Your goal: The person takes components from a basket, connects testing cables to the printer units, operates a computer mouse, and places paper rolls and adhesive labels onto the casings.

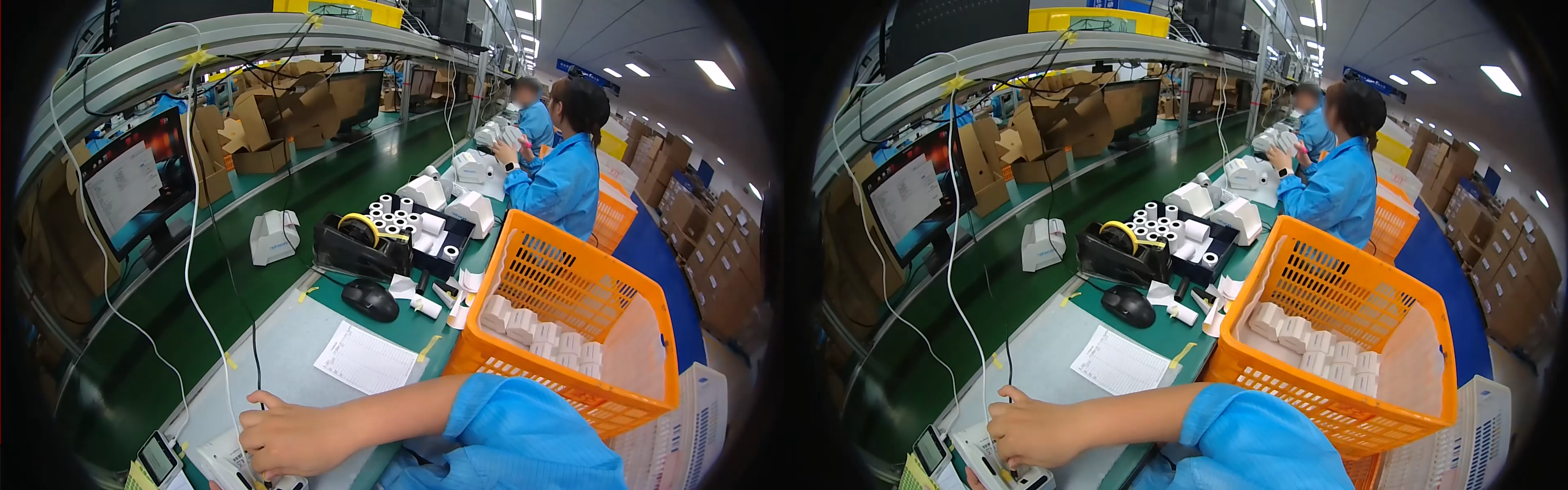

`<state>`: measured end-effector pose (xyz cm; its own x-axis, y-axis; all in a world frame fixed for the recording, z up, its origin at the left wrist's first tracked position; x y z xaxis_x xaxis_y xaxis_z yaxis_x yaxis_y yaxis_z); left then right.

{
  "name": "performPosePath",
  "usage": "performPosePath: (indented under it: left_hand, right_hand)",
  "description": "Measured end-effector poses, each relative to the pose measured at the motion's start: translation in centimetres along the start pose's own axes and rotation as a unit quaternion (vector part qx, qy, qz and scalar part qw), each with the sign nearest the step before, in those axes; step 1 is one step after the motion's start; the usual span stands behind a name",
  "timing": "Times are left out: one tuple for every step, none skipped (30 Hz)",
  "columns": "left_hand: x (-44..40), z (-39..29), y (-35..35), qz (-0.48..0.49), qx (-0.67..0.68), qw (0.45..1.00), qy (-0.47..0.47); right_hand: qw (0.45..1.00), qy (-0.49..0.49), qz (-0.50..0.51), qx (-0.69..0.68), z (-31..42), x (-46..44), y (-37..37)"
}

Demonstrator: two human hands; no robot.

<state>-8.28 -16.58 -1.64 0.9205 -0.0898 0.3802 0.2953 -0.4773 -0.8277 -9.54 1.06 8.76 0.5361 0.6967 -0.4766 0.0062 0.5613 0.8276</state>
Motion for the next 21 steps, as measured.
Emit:
performPosePath:
  left_hand:
    - [0.0,0.0,0.2,0.003,-0.004,1.000,0.007]
    - [0.1,0.1,0.1,0.005,-0.008,1.000,0.013]
    - [0.2,0.2,0.1,0.008,-0.012,1.000,0.020]
    - [0.0,0.3,0.5,0.007,-0.011,1.000,0.017]
    - [-0.3,0.4,0.9,0.006,-0.010,1.000,0.014]
    - [-0.5,0.5,1.3,0.004,-0.008,1.000,0.011]
    - [-0.5,0.5,1.6,0.001,-0.006,1.000,0.013]
    - [-0.4,0.6,1.6,-0.002,-0.004,1.000,0.016]
    - [-0.4,0.6,1.5,-0.005,-0.002,1.000,0.018]
    - [-0.3,0.7,1.2,-0.004,-0.001,1.000,0.014]
    - [-0.3,0.8,0.9,-0.003,0.001,1.000,0.010]
    - [-0.3,0.8,0.6,-0.001,0.002,1.000,0.005]
    - [-0.5,0.8,1.0,0.014,0.008,1.000,0.012]
    - [-0.8,0.8,1.4,0.028,0.014,0.999,0.019]
    - [-0.9,0.8,1.6,0.042,0.019,0.999,0.027]
    - [-1.0,0.8,2.0,0.038,0.013,0.999,0.016]
    - [-0.8,0.9,1.7,0.033,0.008,0.999,0.005]
    - [-0.7,0.8,1.4,0.029,0.002,1.000,-0.006]
    - [-0.7,0.7,1.3,0.031,0.002,0.999,-0.009]
    - [-0.7,0.7,1.2,0.034,0.002,0.999,-0.012]
    - [-0.7,0.7,1.1,0.037,0.003,0.999,-0.015]
  right_hand:
    - [1.000,0.003,0.015,-0.012,0.0,-0.1,0.2]
    - [0.999,0.005,0.030,-0.024,-0.1,-0.2,0.3]
    - [0.999,0.009,0.038,-0.021,-0.1,-0.3,0.4]
    - [0.999,0.013,0.047,-0.018,-0.1,-0.3,0.5]
    - [0.998,0.017,0.056,-0.015,-0.1,-0.4,0.5]
    - [0.997,0.010,0.071,-0.010,-0.1,-0.5,0.5]
    - [0.996,0.003,0.086,-0.006,-0.1,-0.8,0.5]
    - [0.995,-0.004,0.100,-0.002,-0.1,-0.9,0.4]
    - [0.995,-0.003,0.099,-0.008,-0.2,-1.0,0.4]
    - [0.995,-0.003,0.098,-0.013,-0.3,-1.1,0.4]
    - [0.995,-0.002,0.097,-0.018,-0.3,-1.1,0.4]
    - [0.994,0.001,0.107,-0.017,-0.3,-1.2,0.7]
    - [0.993,0.004,0.117,-0.017,-0.2,-1.3,1.0]
    - [0.992,0.007,0.127,-0.016,-0.2,-1.3,1.2]
    - [0.993,0.005,0.120,-0.014,-0.1,-1.2,1.2]
    - [0.993,0.002,0.115,-0.012,-0.1,-1.1,1.1]
    - [0.994,0.000,0.109,-0.011,0.0,-1.1,1.0]
    - [0.995,-0.006,0.101,-0.021,0.0,-1.0,0.9]
    - [0.995,-0.012,0.094,-0.031,0.0,-1.0,0.7]
    - [0.995,-0.018,0.087,-0.040,0.0,-1.0,0.7]
    - [0.995,-0.018,0.088,-0.040,0.0,-0.9,0.7]
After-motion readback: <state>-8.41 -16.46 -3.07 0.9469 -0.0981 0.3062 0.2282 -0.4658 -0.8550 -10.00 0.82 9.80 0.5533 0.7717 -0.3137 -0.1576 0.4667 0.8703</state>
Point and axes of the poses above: each hand's wrist, its own x-axis away from the middle knuckle, its own y-axis out of the back of the hand, z = x × y, the point moved 4 cm from there along -x, towards the middle knuckle, and after that the axes turned 14 degrees about x, right-handed, at the moved point
